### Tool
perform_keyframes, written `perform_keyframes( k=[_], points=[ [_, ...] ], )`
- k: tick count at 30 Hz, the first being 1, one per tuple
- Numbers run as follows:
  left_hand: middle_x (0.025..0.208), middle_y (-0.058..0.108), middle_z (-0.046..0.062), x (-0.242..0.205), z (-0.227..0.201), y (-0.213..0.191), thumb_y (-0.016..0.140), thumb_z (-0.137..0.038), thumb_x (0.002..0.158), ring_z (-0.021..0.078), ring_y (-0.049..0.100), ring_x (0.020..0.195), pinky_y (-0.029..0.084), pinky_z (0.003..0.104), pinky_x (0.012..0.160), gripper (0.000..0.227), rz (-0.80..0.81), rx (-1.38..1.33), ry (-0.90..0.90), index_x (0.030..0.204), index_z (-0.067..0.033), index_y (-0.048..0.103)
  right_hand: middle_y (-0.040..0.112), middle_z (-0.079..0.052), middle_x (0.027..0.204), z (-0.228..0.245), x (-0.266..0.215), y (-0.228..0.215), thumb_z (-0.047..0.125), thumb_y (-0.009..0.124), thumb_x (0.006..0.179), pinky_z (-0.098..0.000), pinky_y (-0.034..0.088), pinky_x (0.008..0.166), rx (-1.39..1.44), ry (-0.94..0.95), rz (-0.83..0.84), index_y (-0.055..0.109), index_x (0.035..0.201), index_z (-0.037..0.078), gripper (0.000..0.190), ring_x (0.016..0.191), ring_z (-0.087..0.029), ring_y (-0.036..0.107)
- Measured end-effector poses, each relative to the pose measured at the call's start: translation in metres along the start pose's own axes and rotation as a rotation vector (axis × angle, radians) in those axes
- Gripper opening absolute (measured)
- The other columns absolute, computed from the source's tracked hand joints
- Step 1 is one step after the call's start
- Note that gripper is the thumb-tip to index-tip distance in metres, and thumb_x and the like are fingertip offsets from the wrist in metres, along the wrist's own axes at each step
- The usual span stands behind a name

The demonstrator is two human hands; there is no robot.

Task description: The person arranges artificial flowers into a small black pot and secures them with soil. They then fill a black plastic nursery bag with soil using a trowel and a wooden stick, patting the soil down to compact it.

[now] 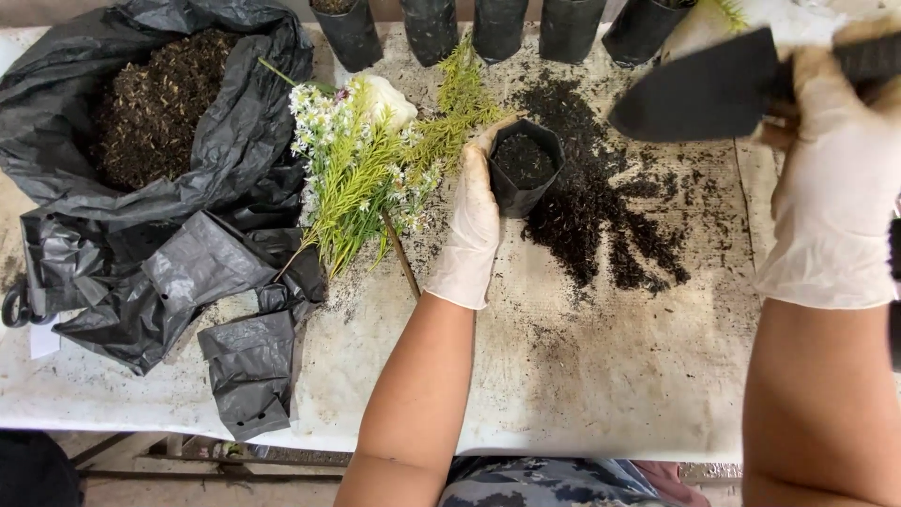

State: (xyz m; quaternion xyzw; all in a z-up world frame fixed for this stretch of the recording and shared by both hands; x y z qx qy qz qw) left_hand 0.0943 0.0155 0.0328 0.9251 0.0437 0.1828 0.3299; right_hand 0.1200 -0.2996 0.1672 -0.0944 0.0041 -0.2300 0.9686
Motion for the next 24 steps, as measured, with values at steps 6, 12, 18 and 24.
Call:
perform_keyframes(
  k=[6, 12, 18, 24],
  points=[
    [0.138, 0.061, 0.02, -0.002, -0.001, 0.001, 0.044, -0.071, 0.099, 0.0299, 0.061, 0.128, 0.054, 0.044, 0.109, 0.08, 0.004, 0.022, 0.006, 0.141, -0.0044, 0.055, 0.066, 0.003, 0.117, -0.067, 0.006, -0.034, 0.009, 0.062, 0.109, -0.0198, 0.065, 0.056, 0.021, -0.068, -0.02, 0.049, 0.116, 0.027, 0.023, 0.088, -0.009, 0.073],
    [0.136, 0.063, 0.019, -0.007, -0.008, 0.007, 0.048, -0.074, 0.095, 0.0309, 0.063, 0.125, 0.057, 0.045, 0.105, 0.081, -0.014, 0.026, -0.06, 0.14, -0.0073, 0.057, 0.077, 0.004, 0.127, -0.104, -0.025, -0.008, 0.015, 0.066, 0.096, -0.0375, 0.083, 0.079, 0.339, 0.477, -0.136, 0.056, 0.122, 0.022, 0.028, 0.113, -0.016, 0.084],
    [0.132, 0.064, 0.019, -0.006, -0.009, 0.011, 0.049, -0.073, 0.096, 0.03, 0.065, 0.121, 0.058, 0.043, 0.103, 0.08, 0.02, -0.004, -0.047, 0.14, -0.0063, 0.055, 0.065, -0.006, 0.103, -0.174, -0.01, 0.03, 0.017, 0.064, 0.097, -0.0469, 0.073, 0.078, 0.549, 0.563, 0.091, 0.059, 0.104, 0.013, 0.009, 0.08, -0.016, 0.061],
    [0.133, 0.065, 0.019, -0.004, -0.005, 0.01, 0.048, -0.076, 0.095, 0.0307, 0.064, 0.122, 0.057, 0.045, 0.105, 0.084, 0.036, -0.022, -0.06, 0.14, -0.0057, 0.055, 0.079, 0.007, 0.14, -0.111, -0.051, 0.02, 0.017, 0.053, 0.101, -0.054, 0.047, 0.119, 0.719, 0.797, -0.143, 0.067, 0.123, 0.023, 0.027, 0.142, -0.014, 0.063]
  ],
)
Point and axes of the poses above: each hand's wrist, its own x-axis towards the middle knuckle, its own y-axis out of the palm, z = x × y, the point moved 10 cm from there along x, towards the middle knuckle
